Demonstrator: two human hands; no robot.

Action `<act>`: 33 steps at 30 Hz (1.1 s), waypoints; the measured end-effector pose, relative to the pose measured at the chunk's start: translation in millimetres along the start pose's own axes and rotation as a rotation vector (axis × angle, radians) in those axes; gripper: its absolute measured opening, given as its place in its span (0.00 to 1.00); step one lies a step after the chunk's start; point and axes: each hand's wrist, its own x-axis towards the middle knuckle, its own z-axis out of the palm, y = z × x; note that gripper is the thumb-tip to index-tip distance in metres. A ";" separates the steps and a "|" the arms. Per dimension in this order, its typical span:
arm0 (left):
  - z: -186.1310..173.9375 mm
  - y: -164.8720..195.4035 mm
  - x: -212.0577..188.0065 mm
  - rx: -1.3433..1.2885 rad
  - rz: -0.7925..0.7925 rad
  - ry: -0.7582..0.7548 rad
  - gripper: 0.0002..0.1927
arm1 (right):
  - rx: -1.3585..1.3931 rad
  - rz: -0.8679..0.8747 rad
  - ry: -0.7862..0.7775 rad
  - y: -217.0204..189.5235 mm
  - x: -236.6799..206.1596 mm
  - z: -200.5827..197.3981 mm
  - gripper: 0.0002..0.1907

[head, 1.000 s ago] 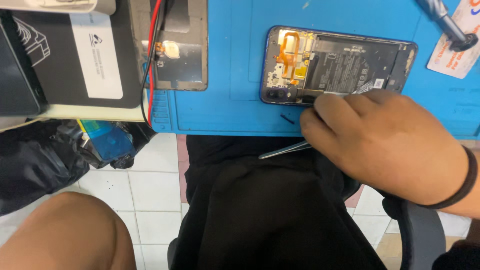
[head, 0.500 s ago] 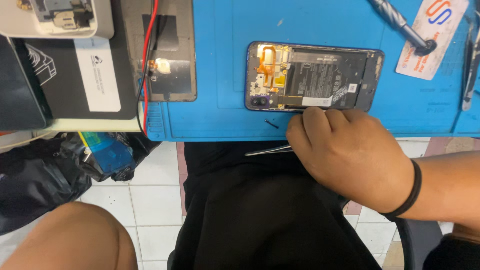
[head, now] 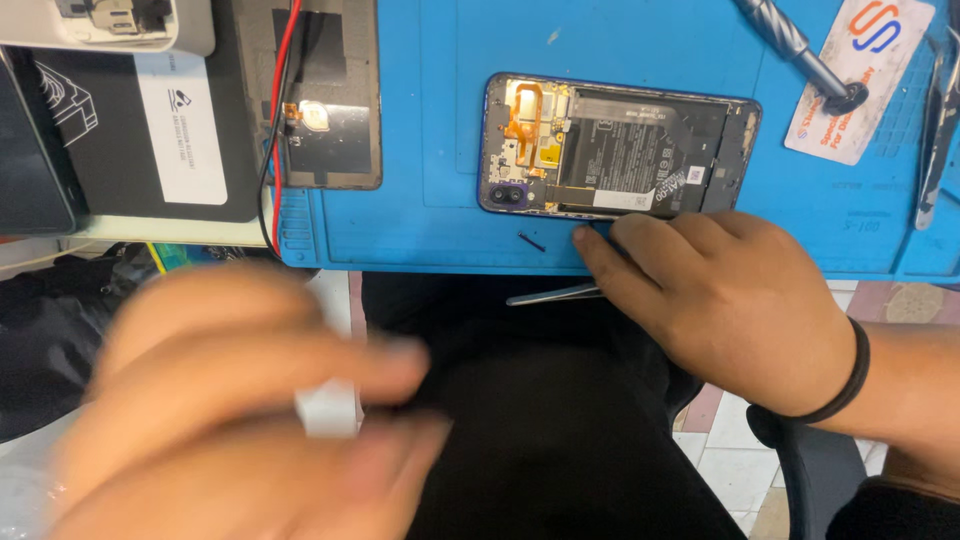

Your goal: The person disassembles a smartphone on a blue work mat. They use a screwdriver to remove screws, then tweezers to lift and disconnect internal components including the battery connector and camera ribbon cable. The phone remains open with parts removed by the end of the clip.

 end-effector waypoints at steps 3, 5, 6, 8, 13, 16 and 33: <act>29.5 -27.4 -20.0 0.141 -0.063 -0.187 0.12 | -0.038 -0.008 0.024 -3.3 -4.4 0.2 0.23; 44.5 -49.3 -50.3 0.208 -0.054 -0.246 0.10 | -0.049 0.005 0.051 -6.9 -6.0 1.4 0.21; 50.3 -55.6 -63.5 0.257 -0.027 -0.262 0.10 | -0.043 0.019 0.056 -9.1 -6.9 2.1 0.20; 62.4 -63.8 -79.4 0.348 0.037 -0.302 0.10 | -0.042 0.034 0.071 -14.1 -7.8 4.6 0.20; 76.7 -57.0 -64.3 0.418 0.049 -0.350 0.06 | -0.093 0.013 0.100 -16.7 -10.4 7.9 0.18; 73.8 -55.1 -49.4 0.388 0.012 -0.398 0.06 | -0.042 0.049 0.079 -13.1 -8.9 8.2 0.17; 54.0 -68.0 -29.2 0.483 0.054 -0.640 0.09 | 0.031 -0.059 0.187 -2.6 -1.3 12.8 0.15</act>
